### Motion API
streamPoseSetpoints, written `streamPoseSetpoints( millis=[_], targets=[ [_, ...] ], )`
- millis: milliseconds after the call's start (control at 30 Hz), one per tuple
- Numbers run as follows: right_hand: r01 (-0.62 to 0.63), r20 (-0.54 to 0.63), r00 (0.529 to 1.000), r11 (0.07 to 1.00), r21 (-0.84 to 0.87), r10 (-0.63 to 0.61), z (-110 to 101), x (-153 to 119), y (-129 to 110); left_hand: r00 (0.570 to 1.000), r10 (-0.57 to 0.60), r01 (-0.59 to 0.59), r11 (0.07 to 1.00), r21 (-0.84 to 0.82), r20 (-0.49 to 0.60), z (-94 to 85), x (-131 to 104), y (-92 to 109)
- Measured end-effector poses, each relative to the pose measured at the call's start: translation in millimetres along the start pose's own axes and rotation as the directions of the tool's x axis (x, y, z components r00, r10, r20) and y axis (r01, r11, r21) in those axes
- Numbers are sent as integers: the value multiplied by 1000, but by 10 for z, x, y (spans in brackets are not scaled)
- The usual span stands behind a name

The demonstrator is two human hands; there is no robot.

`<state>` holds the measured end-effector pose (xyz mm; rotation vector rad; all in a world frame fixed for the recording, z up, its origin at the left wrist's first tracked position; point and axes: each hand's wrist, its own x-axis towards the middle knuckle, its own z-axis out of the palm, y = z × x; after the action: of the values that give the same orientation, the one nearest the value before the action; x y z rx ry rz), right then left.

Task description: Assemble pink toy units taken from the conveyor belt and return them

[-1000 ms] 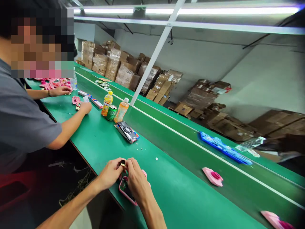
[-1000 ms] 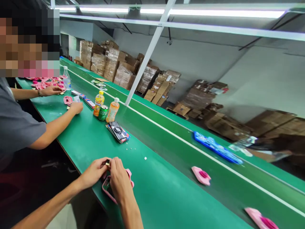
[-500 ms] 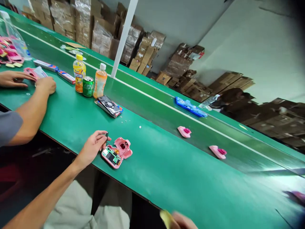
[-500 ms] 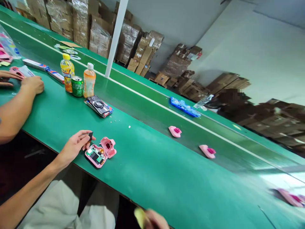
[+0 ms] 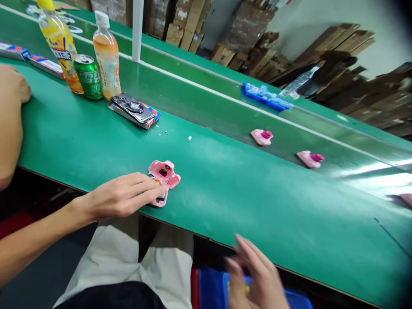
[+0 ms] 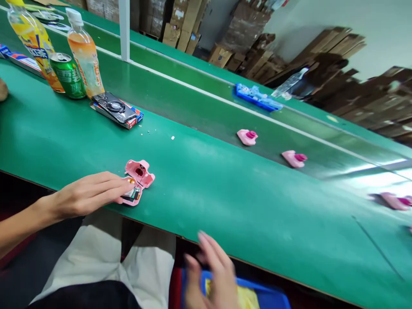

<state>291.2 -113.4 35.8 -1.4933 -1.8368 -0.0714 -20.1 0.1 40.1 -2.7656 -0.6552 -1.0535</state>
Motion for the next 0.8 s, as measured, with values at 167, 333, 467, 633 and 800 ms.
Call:
streamPoseSetpoints(
  millis=[167, 333, 467, 633, 800],
  targets=[
    [285, 408, 805, 884, 371, -431, 586, 1003, -619, 996, 74, -75, 997, 16, 43, 14, 37, -3],
    [404, 471, 688, 831, 384, -552, 641, 1216, -583, 998, -60, 63, 991, -119, 30, 60, 11, -9],
    [430, 369, 737, 814, 391, -566, 655, 1186, -472, 918, -376, 396, 888, -234, 128, 42, -94, 4],
    [445, 382, 755, 844, 299, -533, 707, 1043, -446, 839, -469, 499, 866, -45, 277, 49, -217, 54],
    [621, 446, 635, 760, 191, -631, 724, 934, -445, 830, -486, 513, 858, -32, 274, 97, -207, 92]
  ],
)
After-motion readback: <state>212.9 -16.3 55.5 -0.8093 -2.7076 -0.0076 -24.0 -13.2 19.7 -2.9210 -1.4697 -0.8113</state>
